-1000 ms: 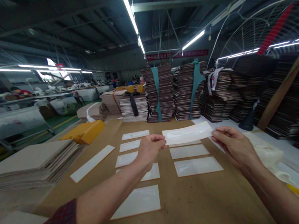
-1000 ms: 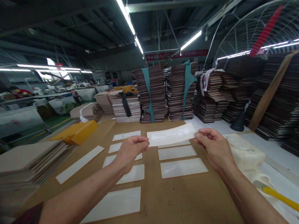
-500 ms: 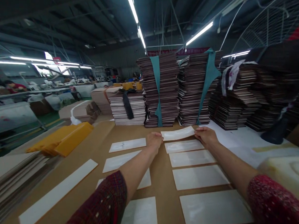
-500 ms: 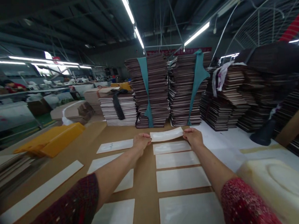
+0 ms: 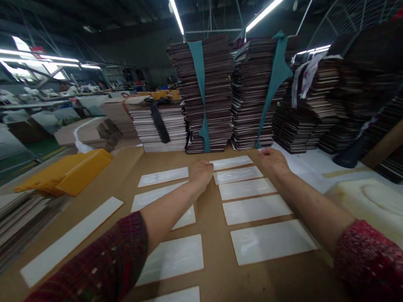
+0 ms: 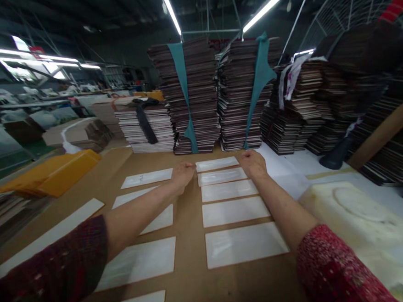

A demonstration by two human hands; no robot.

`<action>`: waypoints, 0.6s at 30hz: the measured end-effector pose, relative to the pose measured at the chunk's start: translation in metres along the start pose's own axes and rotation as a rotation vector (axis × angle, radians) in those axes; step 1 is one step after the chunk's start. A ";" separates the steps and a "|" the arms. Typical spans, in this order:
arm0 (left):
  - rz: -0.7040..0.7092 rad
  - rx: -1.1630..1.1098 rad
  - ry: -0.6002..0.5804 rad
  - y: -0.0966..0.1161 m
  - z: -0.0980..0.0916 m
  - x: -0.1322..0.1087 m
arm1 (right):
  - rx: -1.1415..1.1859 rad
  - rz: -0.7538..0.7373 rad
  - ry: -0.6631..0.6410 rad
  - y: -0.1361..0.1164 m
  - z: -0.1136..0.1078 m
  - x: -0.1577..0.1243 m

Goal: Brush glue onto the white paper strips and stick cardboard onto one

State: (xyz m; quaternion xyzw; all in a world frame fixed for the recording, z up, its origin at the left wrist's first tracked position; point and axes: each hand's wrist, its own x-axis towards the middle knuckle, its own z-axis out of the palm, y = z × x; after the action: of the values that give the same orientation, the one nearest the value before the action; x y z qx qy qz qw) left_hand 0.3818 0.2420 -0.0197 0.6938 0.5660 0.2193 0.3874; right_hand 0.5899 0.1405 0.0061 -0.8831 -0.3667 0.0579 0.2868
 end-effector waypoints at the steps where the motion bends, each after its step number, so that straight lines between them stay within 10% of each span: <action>1: 0.019 0.001 -0.029 -0.001 -0.005 -0.018 | 0.003 -0.001 -0.011 -0.004 -0.012 -0.014; 9: 0.084 0.061 -0.418 -0.030 -0.040 -0.166 | -0.281 -0.119 -0.109 0.028 -0.077 -0.155; 18: 0.099 0.130 -0.496 -0.013 -0.036 -0.197 | -0.342 -0.128 -0.164 0.085 -0.073 -0.210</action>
State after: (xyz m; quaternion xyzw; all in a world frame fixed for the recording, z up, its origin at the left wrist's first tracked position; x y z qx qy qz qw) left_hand 0.2948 0.0647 0.0180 0.7766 0.4320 0.0247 0.4579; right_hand 0.5129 -0.0845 -0.0033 -0.8862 -0.4488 0.0481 0.1048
